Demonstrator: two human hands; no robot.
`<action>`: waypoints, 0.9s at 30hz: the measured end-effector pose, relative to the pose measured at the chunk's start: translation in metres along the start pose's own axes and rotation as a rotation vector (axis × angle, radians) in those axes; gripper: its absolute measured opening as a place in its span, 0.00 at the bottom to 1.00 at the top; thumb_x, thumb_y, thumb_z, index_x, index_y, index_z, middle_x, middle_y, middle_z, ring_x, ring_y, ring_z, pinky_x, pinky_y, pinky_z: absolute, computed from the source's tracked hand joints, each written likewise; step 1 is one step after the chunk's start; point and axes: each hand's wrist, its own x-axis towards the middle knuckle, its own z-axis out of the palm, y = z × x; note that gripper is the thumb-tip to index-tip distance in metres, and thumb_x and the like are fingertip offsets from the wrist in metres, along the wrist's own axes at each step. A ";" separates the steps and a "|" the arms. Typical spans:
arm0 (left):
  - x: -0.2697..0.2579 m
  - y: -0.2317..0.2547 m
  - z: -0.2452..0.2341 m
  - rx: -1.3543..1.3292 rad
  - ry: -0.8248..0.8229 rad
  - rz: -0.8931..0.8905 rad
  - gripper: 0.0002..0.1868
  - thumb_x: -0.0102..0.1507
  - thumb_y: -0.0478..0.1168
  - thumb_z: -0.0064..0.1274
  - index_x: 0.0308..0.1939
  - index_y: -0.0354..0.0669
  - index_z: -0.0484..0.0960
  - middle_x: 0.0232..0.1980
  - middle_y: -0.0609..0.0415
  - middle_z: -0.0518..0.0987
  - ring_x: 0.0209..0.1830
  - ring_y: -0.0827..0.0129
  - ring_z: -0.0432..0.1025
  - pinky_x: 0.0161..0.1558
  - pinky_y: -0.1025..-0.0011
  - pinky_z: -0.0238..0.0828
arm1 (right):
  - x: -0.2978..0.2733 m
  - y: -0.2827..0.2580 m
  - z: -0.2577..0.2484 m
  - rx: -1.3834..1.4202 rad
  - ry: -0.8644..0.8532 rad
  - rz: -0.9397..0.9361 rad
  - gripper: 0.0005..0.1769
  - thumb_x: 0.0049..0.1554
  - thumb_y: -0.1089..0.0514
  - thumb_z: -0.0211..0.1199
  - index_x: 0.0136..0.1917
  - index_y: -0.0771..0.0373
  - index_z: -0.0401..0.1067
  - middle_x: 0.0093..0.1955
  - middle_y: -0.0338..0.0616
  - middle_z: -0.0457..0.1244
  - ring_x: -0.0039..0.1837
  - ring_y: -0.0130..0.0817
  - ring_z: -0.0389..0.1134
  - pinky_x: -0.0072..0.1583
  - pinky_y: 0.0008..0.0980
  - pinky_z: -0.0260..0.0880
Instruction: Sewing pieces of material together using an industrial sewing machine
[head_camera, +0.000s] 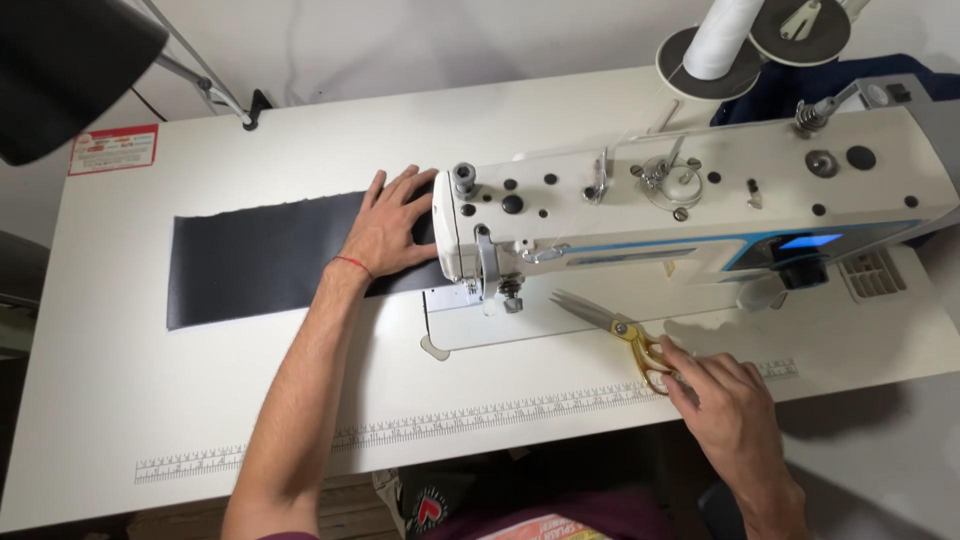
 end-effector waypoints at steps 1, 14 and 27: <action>-0.002 0.002 -0.001 -0.004 -0.006 0.002 0.47 0.69 0.74 0.59 0.86 0.58 0.74 0.93 0.50 0.63 0.95 0.47 0.51 0.90 0.34 0.33 | -0.001 -0.002 0.002 0.001 -0.006 0.005 0.33 0.63 0.51 0.76 0.81 0.44 0.80 0.48 0.29 0.76 0.57 0.35 0.74 0.61 0.43 0.73; -0.098 -0.043 -0.048 0.048 0.070 -0.278 0.50 0.69 0.77 0.54 0.88 0.55 0.74 0.91 0.47 0.68 0.93 0.49 0.56 0.87 0.36 0.39 | -0.048 -0.053 0.014 0.675 -0.147 0.044 0.34 0.58 0.54 0.82 0.76 0.52 0.82 0.52 0.28 0.80 0.48 0.19 0.80 0.58 0.24 0.84; -0.185 -0.093 -0.052 -0.493 0.594 -0.519 0.08 0.73 0.44 0.73 0.52 0.51 0.90 0.61 0.57 0.79 0.59 0.70 0.76 0.61 0.70 0.74 | 0.085 -0.257 0.023 1.908 -1.401 0.207 0.45 0.69 0.21 0.36 0.77 0.60 0.55 0.44 0.56 0.71 0.35 0.33 0.69 0.28 0.21 0.67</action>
